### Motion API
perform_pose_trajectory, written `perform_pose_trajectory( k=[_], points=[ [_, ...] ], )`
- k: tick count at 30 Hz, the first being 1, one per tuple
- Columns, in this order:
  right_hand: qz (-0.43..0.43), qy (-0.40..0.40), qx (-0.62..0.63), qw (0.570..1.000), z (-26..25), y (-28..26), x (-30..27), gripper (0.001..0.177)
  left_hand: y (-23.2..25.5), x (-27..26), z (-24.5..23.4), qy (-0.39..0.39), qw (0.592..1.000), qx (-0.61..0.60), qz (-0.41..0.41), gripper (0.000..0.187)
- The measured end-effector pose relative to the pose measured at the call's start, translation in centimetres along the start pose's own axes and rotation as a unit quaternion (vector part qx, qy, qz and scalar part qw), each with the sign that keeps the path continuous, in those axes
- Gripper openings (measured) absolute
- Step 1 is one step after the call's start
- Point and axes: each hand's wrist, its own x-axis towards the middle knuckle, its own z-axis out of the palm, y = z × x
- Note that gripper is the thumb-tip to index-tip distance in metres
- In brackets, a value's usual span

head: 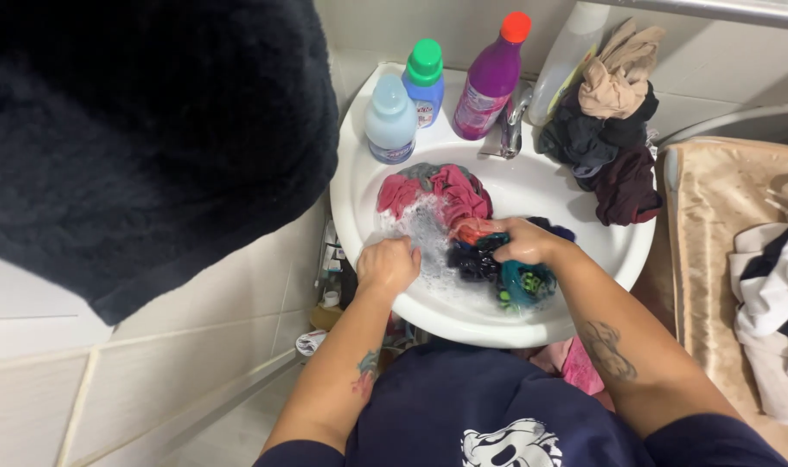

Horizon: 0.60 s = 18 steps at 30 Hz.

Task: The person washes clothes by hand, scrubbing, lathering, and squeezing various garments in a sink filled with soapy water, and setting washed items aside onto a pile.

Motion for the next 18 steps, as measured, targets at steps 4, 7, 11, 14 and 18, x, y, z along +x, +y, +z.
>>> perform_pose_trajectory(
  k=[4, 7, 11, 14, 18],
  points=[
    [-0.041, 0.002, 0.105, 0.994, -1.0, 1.5, -1.5, 0.074, 0.1, 0.2, -0.2, -0.023, 1.0, 0.006, -0.001, 0.029],
    [0.013, 0.002, 0.142, 0.99, -2.4, 1.8, -2.4, 0.072, 0.2, 0.2, -0.3, -0.029, 0.999, 0.013, -0.001, 0.028],
    [0.062, 0.011, 0.086, 0.994, -4.2, 2.6, -3.4, 0.074, 0.4, 0.2, -0.4, -0.04, 0.999, 0.028, -0.003, 0.03],
    [0.031, 0.062, -0.018, 0.997, -4.4, 3.1, -4.1, 0.077, 0.2, 0.5, 0.0, -0.047, 0.998, 0.037, 0.002, 0.03],
    [0.083, 0.21, -0.051, 0.973, -3.4, 2.7, -6.0, 0.072, -0.3, 0.5, 1.5, -0.082, 0.992, 0.093, 0.022, 0.03]
  ],
)
